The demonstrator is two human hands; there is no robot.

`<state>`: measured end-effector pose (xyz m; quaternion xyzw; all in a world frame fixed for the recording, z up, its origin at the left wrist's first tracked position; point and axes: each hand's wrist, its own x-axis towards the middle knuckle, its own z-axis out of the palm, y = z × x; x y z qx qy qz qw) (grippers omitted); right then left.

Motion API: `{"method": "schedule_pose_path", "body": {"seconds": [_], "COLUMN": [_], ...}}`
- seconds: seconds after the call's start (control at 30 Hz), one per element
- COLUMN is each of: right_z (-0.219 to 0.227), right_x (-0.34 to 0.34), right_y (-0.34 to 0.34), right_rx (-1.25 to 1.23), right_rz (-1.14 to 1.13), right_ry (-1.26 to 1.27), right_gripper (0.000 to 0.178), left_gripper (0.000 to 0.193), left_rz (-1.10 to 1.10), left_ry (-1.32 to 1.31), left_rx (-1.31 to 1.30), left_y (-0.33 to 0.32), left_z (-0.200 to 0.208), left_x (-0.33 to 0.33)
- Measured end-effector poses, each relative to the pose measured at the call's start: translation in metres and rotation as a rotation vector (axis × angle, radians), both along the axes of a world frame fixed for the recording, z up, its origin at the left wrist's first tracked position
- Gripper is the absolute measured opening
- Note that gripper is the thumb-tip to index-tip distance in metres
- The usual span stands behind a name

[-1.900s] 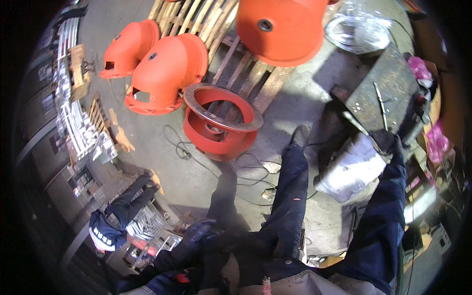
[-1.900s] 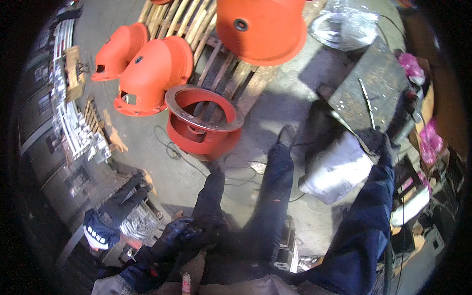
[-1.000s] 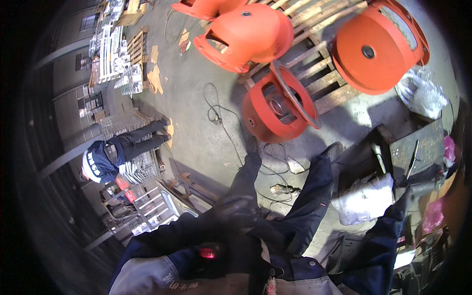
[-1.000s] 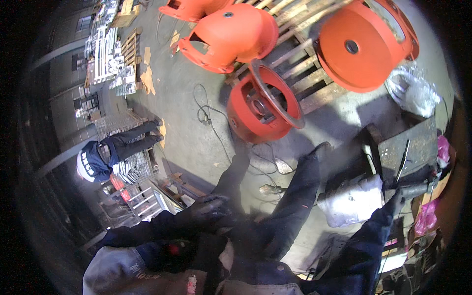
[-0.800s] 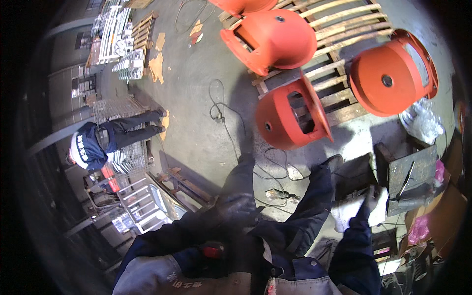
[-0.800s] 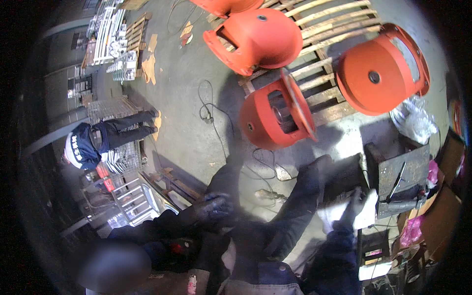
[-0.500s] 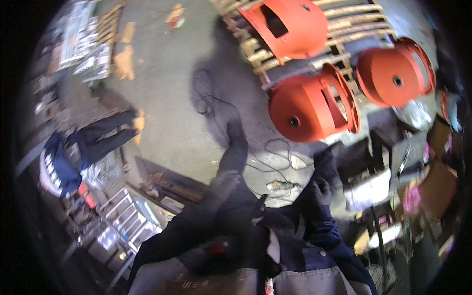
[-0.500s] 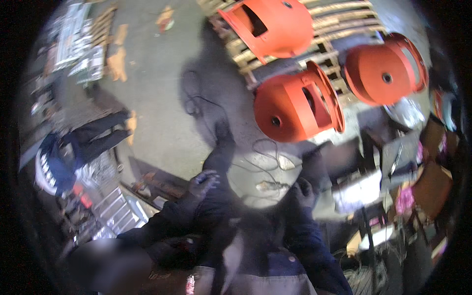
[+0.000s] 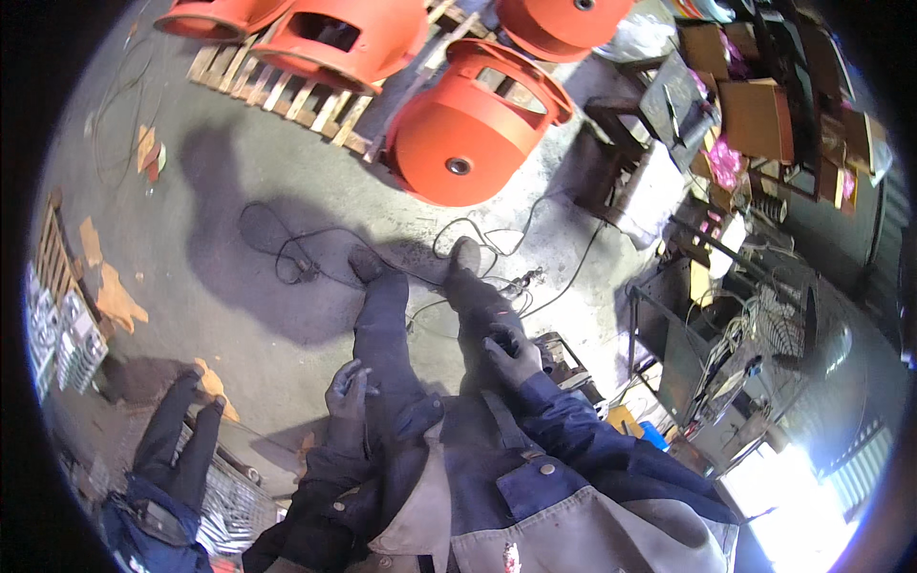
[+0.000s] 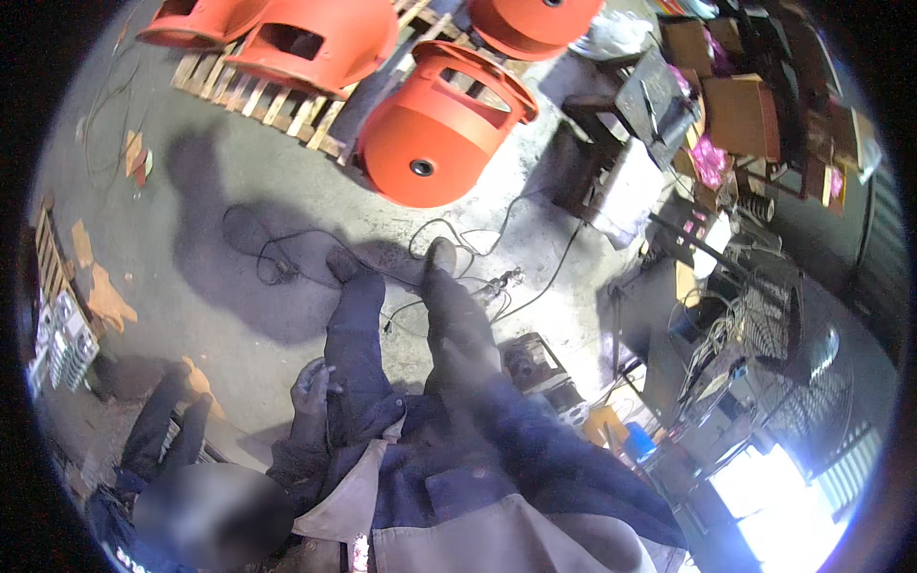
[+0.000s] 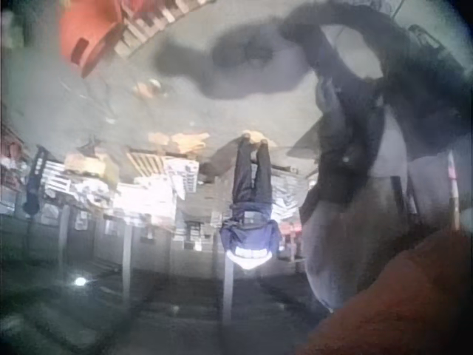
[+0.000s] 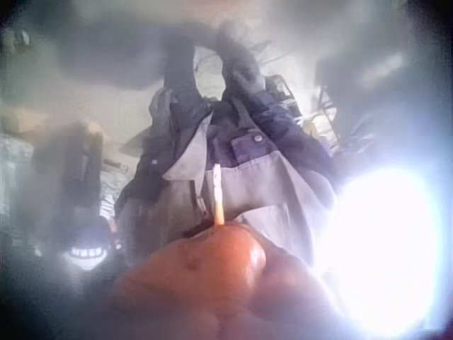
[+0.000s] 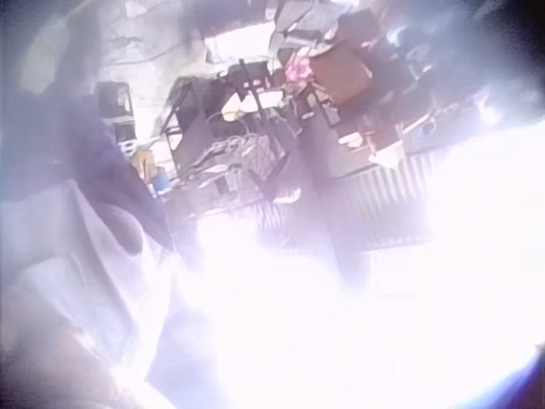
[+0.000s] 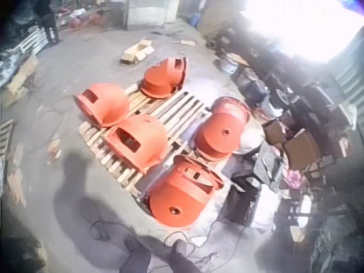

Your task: The person uses a handheld angle grinder to smooth the edges and surfaces of several orange metal housings arranged on a wooden pallet. The person moves between parts, repositions the tool, and occasionally adjusts the power cord while working.

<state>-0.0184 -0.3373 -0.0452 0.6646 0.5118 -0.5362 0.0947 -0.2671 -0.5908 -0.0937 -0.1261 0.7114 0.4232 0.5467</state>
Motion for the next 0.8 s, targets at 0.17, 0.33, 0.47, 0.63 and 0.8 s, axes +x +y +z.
{"method": "schedule_pose_path", "body": {"seconds": [0.17,0.33,0.47,0.63,0.8], "right_z": [-0.037,-0.067,-0.064,-0.051,-0.045], "right_x": [0.075,0.195,0.270,0.297,0.227], "right_y": [-0.025,-0.055,-0.097,-0.201,-0.339], "right_rx": [0.105,0.105,-0.065,-0.219,-0.188], "right_rz": [-0.062,-0.317,-0.715,-0.796,-0.709], "right_ry": [-0.016,-0.061,-0.065,-0.271,-0.378], "right_gripper": [0.034,0.034,0.031,0.035,0.044], "left_gripper": [0.039,0.040,0.040,0.036,0.033], "left_rz": [-0.130,-0.253,-0.304,-0.506,-0.786], "left_ry": [-0.003,-0.040,-0.094,-0.081,-0.082], "left_rx": [0.052,0.076,-0.025,0.056,0.094], "left_y": [0.010,0.054,0.093,0.126,0.139], "left_z": [0.004,0.023,0.053,0.086,0.092], "left_x": [0.022,0.049,0.061,0.059,0.021]}}
